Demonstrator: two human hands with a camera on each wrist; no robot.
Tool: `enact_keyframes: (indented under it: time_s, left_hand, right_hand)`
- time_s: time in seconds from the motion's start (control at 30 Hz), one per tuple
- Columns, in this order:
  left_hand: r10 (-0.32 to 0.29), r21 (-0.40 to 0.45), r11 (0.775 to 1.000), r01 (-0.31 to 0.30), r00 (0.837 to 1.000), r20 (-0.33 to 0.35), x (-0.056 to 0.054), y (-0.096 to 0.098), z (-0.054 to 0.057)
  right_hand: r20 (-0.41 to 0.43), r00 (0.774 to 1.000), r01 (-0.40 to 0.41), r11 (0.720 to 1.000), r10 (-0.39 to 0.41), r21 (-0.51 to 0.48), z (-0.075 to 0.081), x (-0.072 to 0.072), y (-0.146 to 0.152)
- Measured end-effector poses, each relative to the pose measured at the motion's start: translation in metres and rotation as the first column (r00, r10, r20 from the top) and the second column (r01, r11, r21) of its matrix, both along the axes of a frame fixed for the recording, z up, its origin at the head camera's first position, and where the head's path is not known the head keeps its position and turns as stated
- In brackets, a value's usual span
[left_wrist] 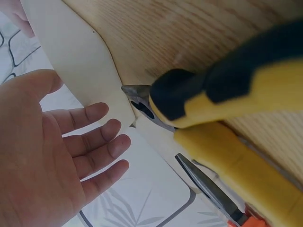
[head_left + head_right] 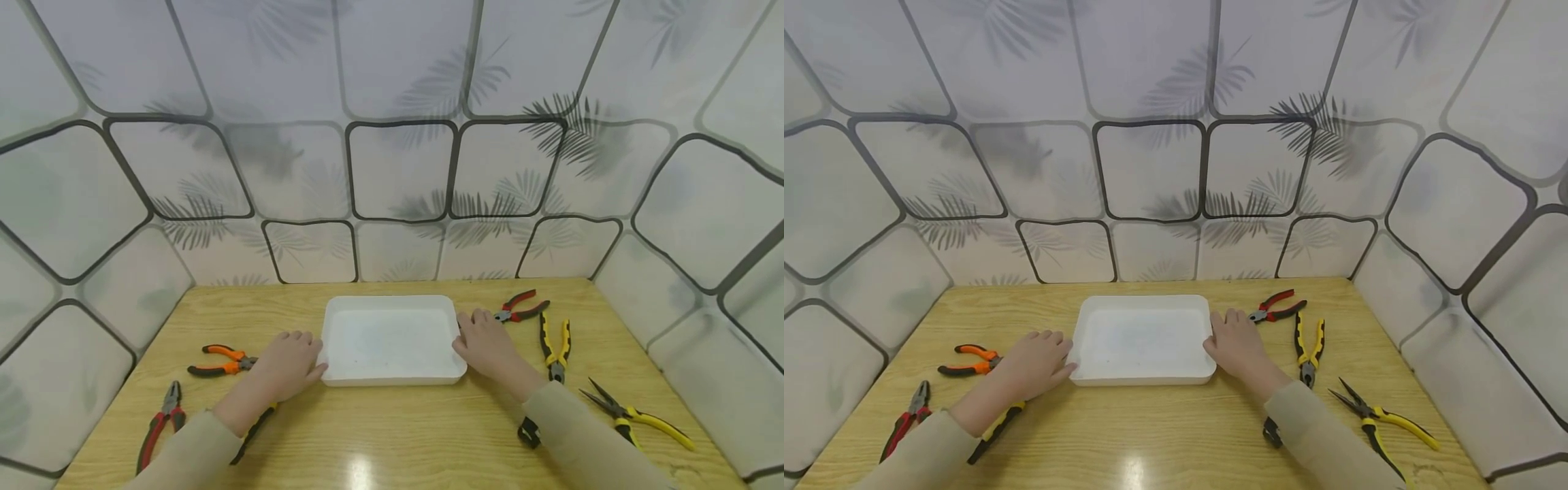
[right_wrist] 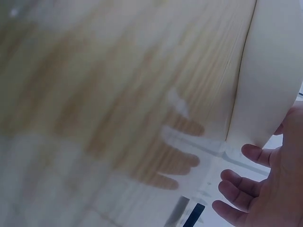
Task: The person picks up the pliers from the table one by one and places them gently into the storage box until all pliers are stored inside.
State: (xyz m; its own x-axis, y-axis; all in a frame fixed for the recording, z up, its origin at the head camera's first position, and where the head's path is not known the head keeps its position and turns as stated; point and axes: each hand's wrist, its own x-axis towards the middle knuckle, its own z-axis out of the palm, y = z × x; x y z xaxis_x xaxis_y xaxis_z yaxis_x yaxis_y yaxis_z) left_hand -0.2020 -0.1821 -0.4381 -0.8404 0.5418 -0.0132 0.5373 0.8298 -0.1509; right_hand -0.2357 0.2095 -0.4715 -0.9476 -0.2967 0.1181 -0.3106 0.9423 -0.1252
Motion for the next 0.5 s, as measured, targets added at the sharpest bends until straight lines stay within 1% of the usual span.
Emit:
enact_keyframes:
  time_s: [0.2, 0.33, 0.5]
  left_hand:
    - [-0.015, 0.012, 1.000, 0.015, 1.000, 0.014, 0.004, 0.002, 0.002]
    - [-0.037, 0.022, 0.999, 0.037, 0.999, -0.004, 0.008, 0.003, 0.002]
    - [-0.040, 0.010, 0.999, 0.040, 0.999, -0.015, 0.011, 0.004, 0.002]
  right_hand:
    - [-0.007, 1.000, -0.009, 1.000, 0.009, 0.023, 0.001, 0.005, 0.004]
    - [-0.012, 1.000, -0.009, 0.999, 0.009, 0.032, 0.002, 0.009, 0.007]
    - [-0.026, 0.999, -0.018, 0.999, 0.019, 0.043, 0.004, 0.013, 0.010]
